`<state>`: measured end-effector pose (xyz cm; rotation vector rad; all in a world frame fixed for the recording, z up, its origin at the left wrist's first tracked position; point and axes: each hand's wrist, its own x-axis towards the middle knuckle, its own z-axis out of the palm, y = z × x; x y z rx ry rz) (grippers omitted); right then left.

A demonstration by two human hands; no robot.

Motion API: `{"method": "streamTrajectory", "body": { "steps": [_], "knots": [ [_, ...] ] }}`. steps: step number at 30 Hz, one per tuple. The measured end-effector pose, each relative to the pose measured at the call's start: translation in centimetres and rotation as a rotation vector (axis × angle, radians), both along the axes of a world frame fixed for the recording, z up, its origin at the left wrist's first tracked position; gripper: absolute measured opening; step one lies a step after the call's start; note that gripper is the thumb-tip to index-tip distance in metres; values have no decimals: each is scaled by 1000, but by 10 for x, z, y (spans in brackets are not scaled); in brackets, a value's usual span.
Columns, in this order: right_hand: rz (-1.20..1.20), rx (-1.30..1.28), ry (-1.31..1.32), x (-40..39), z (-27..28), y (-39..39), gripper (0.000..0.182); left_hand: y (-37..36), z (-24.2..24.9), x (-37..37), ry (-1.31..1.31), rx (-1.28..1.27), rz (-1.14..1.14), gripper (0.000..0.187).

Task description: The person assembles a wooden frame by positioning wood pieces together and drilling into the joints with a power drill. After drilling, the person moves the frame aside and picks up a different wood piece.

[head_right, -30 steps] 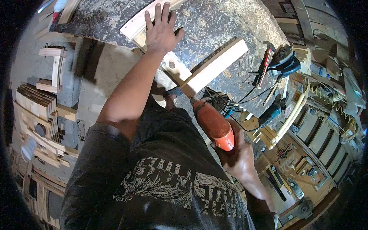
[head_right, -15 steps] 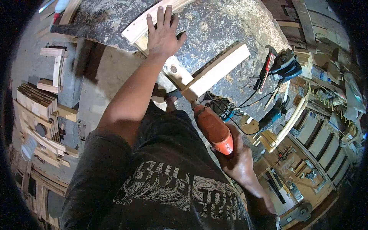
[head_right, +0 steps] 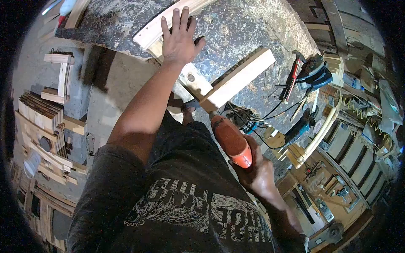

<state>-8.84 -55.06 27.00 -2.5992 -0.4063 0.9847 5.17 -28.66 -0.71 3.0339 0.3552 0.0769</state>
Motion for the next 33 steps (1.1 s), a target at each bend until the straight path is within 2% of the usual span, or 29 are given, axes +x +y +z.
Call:
{"method": "streamTrajectory", "body": {
  "steps": [6,9,11,18,30,33],
  "knots": [
    [-11,-68,22,0,-14,0,79,1,-2,0,-15,13,2,72],
    [-16,32,39,6,-14,-1,82,0,1,1,-5,9,5,71],
    [-86,135,213,14,-11,3,83,0,0,0,-4,8,-1,70],
    [-240,226,305,6,-9,5,85,0,1,1,-19,-26,2,65],
    [-380,137,352,3,13,15,86,1,4,2,2,-2,-30,66],
    [-288,151,328,3,17,16,83,0,3,1,13,22,-31,66]
  ]
}}
